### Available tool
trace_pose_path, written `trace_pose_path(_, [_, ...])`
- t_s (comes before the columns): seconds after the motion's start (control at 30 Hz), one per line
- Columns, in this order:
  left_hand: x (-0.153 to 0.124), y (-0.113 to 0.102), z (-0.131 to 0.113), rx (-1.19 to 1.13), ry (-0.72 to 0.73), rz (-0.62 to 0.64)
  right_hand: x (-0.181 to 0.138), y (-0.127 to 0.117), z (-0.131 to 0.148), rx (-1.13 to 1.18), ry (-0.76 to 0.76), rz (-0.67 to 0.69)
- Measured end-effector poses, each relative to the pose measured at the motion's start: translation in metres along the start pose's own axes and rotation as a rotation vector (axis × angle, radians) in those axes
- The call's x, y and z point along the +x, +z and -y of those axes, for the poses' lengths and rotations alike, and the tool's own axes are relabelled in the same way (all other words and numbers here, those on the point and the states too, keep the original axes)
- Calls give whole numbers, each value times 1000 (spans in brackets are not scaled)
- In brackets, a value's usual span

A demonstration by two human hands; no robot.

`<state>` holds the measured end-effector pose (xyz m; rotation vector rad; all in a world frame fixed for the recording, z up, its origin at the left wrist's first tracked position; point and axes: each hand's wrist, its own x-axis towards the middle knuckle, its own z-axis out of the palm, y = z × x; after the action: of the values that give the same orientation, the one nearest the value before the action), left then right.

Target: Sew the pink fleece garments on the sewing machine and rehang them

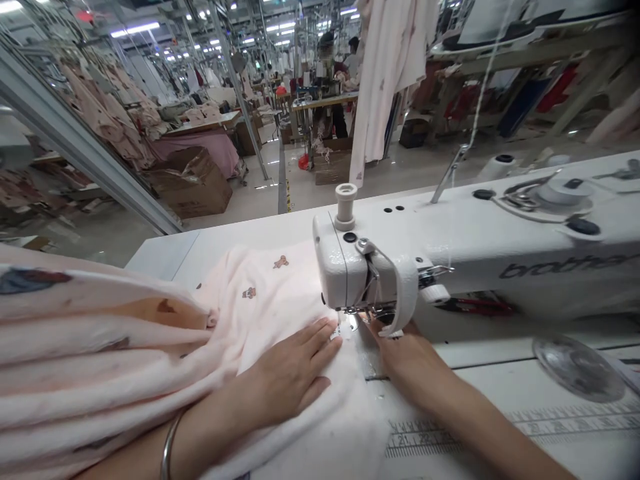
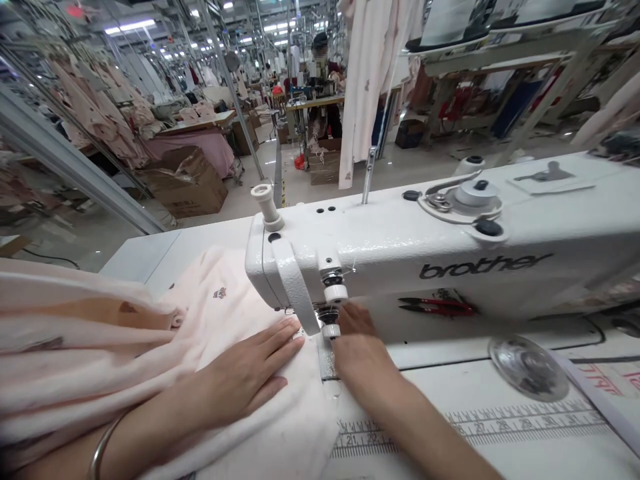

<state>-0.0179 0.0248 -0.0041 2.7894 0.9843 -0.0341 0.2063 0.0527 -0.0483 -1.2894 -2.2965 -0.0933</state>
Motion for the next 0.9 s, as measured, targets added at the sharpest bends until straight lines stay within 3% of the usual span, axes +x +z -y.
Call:
trace_pose_path(0.2, [1,0,3,-1,4,-9,-37,-2,28,30,-28,-19])
trace_pose_path(0.7, [3,2,12,-58,20,-82,-30,4,29,-17,-6,-29])
trace_pose_path(0.9, [4,-1,13,-45,20,-58,-30,3,30,14,7,-60])
